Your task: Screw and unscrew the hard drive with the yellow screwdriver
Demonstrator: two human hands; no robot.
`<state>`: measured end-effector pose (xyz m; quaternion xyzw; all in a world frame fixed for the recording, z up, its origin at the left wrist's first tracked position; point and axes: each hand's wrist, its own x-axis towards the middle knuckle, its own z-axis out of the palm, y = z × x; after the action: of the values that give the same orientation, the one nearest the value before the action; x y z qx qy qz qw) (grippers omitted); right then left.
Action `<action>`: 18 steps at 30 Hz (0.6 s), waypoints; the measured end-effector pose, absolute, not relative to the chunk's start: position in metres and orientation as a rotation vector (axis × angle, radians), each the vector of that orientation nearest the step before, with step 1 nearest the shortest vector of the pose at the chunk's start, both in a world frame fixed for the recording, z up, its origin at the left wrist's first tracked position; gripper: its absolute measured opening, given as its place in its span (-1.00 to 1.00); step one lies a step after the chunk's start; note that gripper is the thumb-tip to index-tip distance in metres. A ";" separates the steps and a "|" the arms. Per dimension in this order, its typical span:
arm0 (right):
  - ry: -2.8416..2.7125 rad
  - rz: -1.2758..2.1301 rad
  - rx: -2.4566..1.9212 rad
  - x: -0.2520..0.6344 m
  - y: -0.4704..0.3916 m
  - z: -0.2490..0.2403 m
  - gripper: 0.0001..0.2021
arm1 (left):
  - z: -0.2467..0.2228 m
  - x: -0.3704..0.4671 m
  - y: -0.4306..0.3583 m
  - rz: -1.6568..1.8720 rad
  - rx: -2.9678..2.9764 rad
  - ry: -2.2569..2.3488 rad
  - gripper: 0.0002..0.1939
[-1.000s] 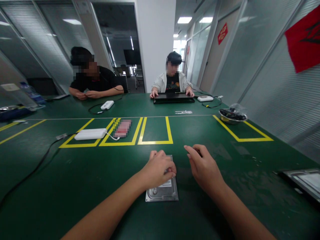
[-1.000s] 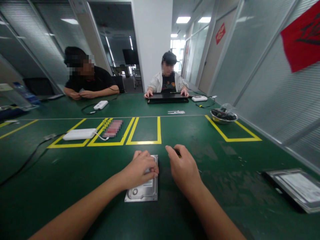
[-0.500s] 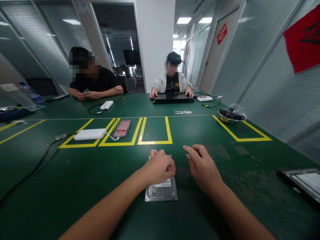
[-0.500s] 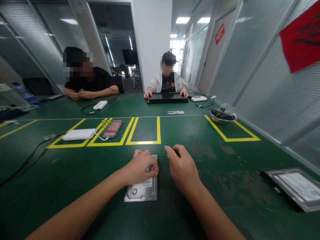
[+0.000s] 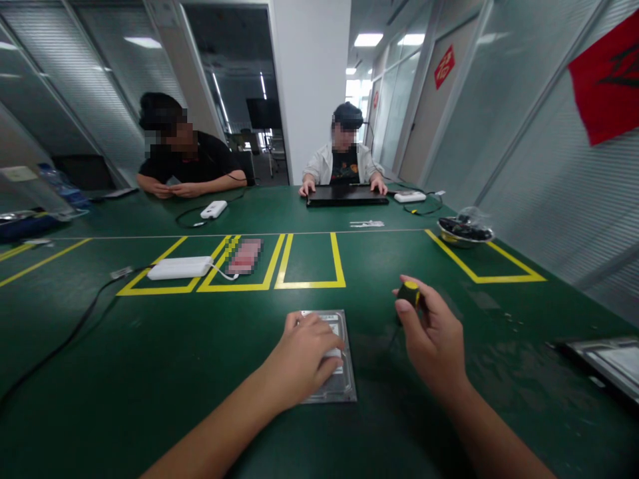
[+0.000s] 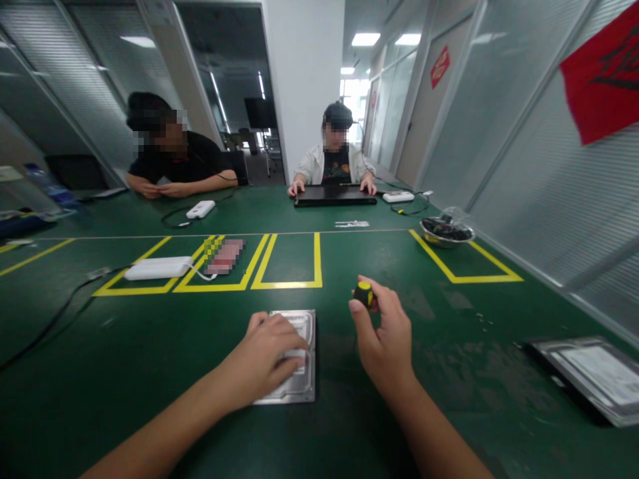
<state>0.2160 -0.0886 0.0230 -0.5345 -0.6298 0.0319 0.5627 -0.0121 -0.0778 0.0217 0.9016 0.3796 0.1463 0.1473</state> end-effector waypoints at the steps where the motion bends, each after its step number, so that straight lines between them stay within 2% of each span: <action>1: -1.413 0.170 -1.248 0.215 -0.089 0.024 -0.69 | 0.023 -0.013 -0.081 0.413 2.607 1.089 -0.85; 4: -1.257 0.388 -1.154 0.211 -0.089 0.026 -0.70 | 0.028 -0.014 -0.087 0.384 2.636 1.070 -0.76; 7: -1.202 0.469 -1.088 0.207 -0.087 0.025 -0.74 | 0.030 -0.014 -0.088 0.334 2.655 1.068 -0.71; 18: -1.248 0.579 -1.104 0.196 -0.081 0.005 -0.74 | 0.019 -0.014 -0.089 0.386 2.755 1.065 -0.78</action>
<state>0.1964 -0.0814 0.0053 -0.4831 -0.5463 0.2532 0.6356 -0.0139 -0.0891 0.0187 0.9218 0.3563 0.1291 0.0813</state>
